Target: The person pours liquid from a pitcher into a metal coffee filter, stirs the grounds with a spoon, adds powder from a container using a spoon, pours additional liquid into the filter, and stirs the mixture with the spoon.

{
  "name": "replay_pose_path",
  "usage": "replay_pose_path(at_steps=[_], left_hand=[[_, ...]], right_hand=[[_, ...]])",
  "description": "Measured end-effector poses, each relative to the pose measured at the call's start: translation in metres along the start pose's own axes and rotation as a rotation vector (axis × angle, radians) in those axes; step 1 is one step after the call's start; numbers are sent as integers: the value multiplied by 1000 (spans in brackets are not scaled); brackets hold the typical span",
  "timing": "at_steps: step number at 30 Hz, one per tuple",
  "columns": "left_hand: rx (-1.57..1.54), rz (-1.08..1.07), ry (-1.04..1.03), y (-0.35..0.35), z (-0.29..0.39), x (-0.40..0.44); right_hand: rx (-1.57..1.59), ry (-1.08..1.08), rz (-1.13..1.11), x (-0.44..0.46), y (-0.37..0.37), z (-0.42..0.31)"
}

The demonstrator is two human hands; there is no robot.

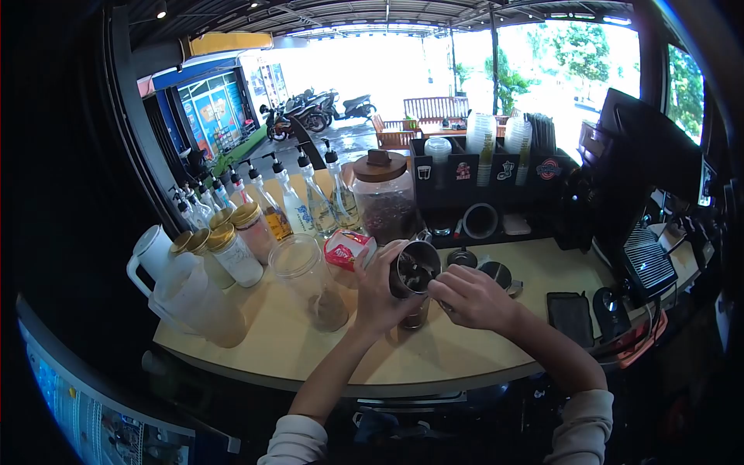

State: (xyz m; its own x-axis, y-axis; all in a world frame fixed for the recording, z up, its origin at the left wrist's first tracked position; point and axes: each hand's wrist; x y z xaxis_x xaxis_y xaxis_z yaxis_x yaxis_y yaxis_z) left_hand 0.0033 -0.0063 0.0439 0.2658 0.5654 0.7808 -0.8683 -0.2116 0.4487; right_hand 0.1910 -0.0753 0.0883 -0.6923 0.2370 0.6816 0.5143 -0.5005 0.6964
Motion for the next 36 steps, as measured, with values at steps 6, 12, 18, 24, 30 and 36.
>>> replay_pose_path(at_steps=[6, 12, 18, 24, 30, 36], left_hand=[[-56, -11, 8, -2, -4, -1], [-171, -51, 29, -4, -12, 0], [-307, -41, 92, -8, -15, -1], [-466, -105, 107, -11, -22, -1], [-479, -179, 35, -5, -25, 5], [-551, -216, 84, -2, -28, 6]], right_hand=[[32, -30, 45, 2, 3, 1], [11, -71, 77, 2, 3, 5], [10, -135, 135, 0, 0, 9], [40, -128, 56, 3, 7, 7], [81, -16, -4, 0, 5, 7], [124, 13, -84, 5, 10, 2]])
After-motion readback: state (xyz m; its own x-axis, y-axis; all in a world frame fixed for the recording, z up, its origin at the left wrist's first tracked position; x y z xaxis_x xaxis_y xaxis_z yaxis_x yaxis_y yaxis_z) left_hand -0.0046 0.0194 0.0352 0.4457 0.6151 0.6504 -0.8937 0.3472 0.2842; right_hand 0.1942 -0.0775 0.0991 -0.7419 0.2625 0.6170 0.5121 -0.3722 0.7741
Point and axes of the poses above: each hand's wrist, its own x-axis towards the middle knuckle, its own y-axis out of the back of the hand, z = x × y, and after that the axes turned 7 degrees about y, right-handed
